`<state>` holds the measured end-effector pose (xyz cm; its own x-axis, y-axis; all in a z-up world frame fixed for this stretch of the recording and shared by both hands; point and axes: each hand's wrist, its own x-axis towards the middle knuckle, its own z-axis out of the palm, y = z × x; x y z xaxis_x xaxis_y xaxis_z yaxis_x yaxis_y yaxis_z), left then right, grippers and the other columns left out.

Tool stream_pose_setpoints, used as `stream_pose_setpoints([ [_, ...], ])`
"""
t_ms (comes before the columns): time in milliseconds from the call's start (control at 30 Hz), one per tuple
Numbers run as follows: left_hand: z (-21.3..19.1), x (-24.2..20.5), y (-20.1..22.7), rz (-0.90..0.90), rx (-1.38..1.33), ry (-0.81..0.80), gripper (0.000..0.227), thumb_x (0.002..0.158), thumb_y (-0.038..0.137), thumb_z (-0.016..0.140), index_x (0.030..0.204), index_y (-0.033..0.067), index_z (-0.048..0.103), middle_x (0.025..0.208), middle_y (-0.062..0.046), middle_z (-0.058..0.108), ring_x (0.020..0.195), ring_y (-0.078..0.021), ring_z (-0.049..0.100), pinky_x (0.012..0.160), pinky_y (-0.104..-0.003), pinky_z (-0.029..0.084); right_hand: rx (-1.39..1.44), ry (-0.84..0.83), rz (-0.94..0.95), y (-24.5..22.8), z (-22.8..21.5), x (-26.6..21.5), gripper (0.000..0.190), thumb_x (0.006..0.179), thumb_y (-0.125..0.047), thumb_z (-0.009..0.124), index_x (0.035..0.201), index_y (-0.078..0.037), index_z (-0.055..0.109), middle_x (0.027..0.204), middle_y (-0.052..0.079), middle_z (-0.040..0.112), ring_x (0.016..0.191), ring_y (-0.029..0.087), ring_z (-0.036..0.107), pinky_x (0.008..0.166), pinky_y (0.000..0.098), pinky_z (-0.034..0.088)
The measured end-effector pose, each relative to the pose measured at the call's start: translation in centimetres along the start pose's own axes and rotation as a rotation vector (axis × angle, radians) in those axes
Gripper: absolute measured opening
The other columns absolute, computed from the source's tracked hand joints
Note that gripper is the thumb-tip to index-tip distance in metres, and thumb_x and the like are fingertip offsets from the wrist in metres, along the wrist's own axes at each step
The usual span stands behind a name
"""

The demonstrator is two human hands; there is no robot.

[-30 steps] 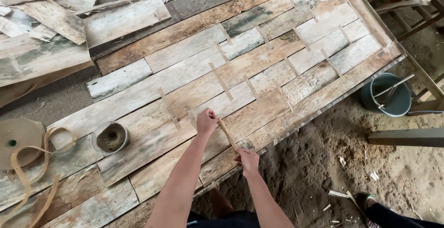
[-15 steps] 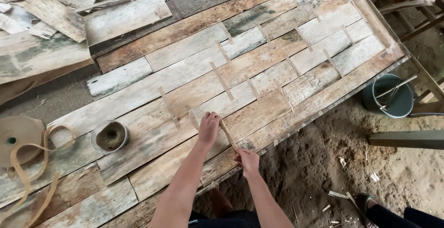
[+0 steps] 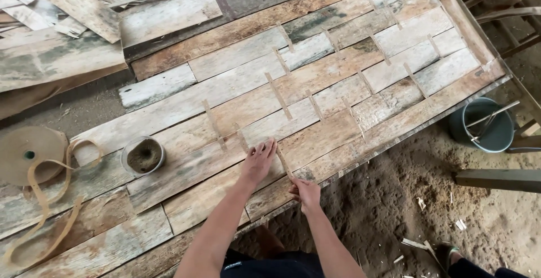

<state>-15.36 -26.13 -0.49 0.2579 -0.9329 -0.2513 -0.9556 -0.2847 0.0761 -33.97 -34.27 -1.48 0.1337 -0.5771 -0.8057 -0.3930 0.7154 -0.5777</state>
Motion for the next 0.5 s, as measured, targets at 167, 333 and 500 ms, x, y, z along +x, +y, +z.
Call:
stream_pose_setpoints([
  [167, -3.8, 0.0, 0.5, 0.001, 0.003, -0.240, 0.052, 0.110, 0.017, 0.034, 0.161, 0.0151, 0.025, 0.168, 0.000, 0.015, 0.141, -0.0264, 0.027, 0.109, -0.041, 0.032, -0.007, -0.010, -0.021, 0.1, -0.1, 0.5, 0.033, 0.087, -0.018, 0.082, 0.109, 0.006, 0.073, 0.075, 0.011, 0.072, 0.063, 0.027, 0.077, 0.050, 0.0330, 0.064],
  [333, -4.1, -0.9, 0.7, 0.012, -0.021, -0.231, 0.060, 0.107, 0.008, 0.033, 0.165, 0.0137, 0.017, 0.173, -0.004, 0.007, 0.148, -0.0297, 0.027, 0.111, -0.044, 0.030, 0.020, -0.036, -0.012, -0.7, -0.1, -0.8, 0.031, 0.089, -0.013, 0.077, 0.110, 0.010, 0.071, 0.076, 0.013, 0.070, 0.064, 0.027, 0.076, 0.051, 0.0343, 0.065],
  [500, -3.7, -1.2, 1.0, 0.016, -0.013, -0.186, 0.065, 0.104, 0.002, 0.036, 0.165, 0.0114, 0.017, 0.173, -0.007, 0.007, 0.151, -0.0322, 0.024, 0.112, -0.049, 0.029, 0.041, -0.063, 0.016, -0.8, -0.3, -0.3, 0.031, 0.086, -0.012, 0.081, 0.105, 0.011, 0.071, 0.075, 0.015, 0.069, 0.065, 0.028, 0.076, 0.056, 0.0356, 0.066],
])
